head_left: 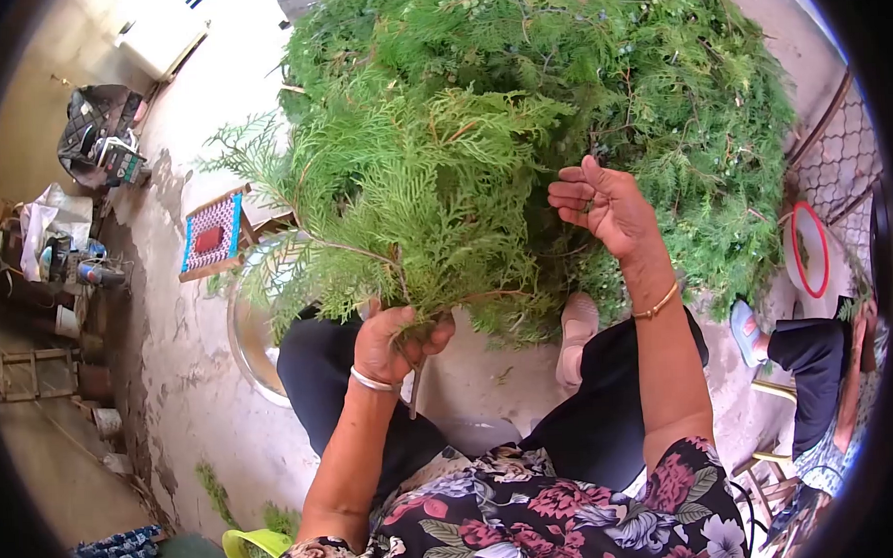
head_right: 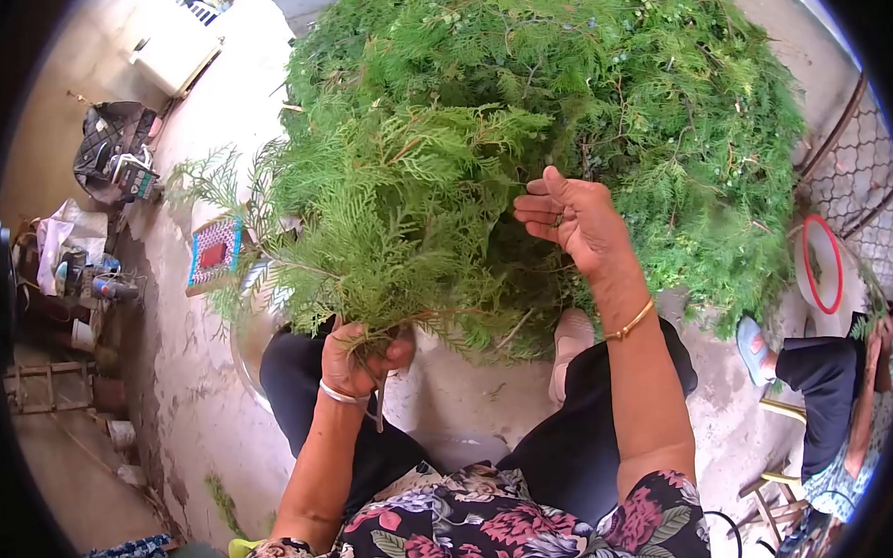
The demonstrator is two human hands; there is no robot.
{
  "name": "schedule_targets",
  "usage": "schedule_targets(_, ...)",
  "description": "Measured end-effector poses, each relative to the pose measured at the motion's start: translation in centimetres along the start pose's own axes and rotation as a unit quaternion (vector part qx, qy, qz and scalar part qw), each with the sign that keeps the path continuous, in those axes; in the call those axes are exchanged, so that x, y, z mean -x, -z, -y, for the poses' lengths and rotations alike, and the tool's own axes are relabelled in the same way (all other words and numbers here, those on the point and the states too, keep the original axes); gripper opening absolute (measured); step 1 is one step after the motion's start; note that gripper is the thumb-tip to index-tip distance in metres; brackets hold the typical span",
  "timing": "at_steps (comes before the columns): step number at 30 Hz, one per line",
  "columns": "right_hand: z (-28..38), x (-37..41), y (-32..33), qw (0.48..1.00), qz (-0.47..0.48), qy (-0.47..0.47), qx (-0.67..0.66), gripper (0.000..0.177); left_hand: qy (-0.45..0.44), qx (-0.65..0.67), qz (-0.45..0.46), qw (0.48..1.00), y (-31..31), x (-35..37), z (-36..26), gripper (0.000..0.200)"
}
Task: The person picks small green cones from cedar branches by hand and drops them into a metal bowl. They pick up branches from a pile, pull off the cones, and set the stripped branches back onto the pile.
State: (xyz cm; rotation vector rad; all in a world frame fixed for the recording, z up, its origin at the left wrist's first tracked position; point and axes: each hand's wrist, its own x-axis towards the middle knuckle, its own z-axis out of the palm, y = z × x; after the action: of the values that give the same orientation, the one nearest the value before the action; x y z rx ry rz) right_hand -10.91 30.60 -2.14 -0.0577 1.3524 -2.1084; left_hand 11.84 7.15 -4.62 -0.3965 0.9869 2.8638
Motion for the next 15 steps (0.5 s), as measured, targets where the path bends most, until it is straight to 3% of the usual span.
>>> schedule_targets(2, 0.0, 0.0, 0.0, 1.000, -0.015, -0.009, 0.011, 0.045, 0.010, 0.045, 0.019, 0.999, 0.0, 0.4, -0.5, 0.047)
schedule_targets(4, -0.1, 0.0, 0.2, 0.999, -0.020, -0.008, 0.027, 0.045, -0.070, -0.048, -0.126, 0.988, -1.2, 1.8, -1.7, 0.041)
schedule_targets(6, -0.2, -0.1, 0.4, 0.999, -0.028, -0.016, 0.041, 0.044, -0.130, -0.103, -0.163, 0.973, -0.6, 2.6, -4.3, 0.030)
schedule_targets(7, -0.3, -0.1, 0.5, 0.998, -0.033, -0.020, 0.054, 0.043, -0.184, -0.115, -0.233, 0.948, -0.7, 3.1, -5.3, 0.033)
schedule_targets(8, -0.4, -0.1, 0.5, 0.998, -0.033, -0.029, 0.053, 0.043, -0.205, -0.117, -0.168, 0.957, 0.4, 3.9, -7.0, 0.031)
schedule_targets(12, -0.3, 0.0, 0.2, 0.997, -0.034, -0.039, 0.064, 0.039, -0.262, -0.095, -0.244, 0.929, 6.3, 9.4, -13.4, 0.035)
schedule_targets(13, -0.4, 0.0, 0.1, 0.996, -0.038, -0.035, 0.073, 0.038, -0.184, -0.073, -0.193, 0.961, 8.6, 12.1, -15.6, 0.035)
schedule_targets(14, -0.4, -0.1, 0.0, 0.995, -0.043, -0.031, 0.083, 0.038, -0.230, -0.102, -0.300, 0.920, 9.7, 14.3, -16.4, 0.035)
schedule_targets(15, -0.4, -0.1, 0.0, 0.995, -0.046, -0.034, 0.086, 0.036, -0.257, -0.098, -0.325, 0.905, 11.1, 16.7, -17.1, 0.034)
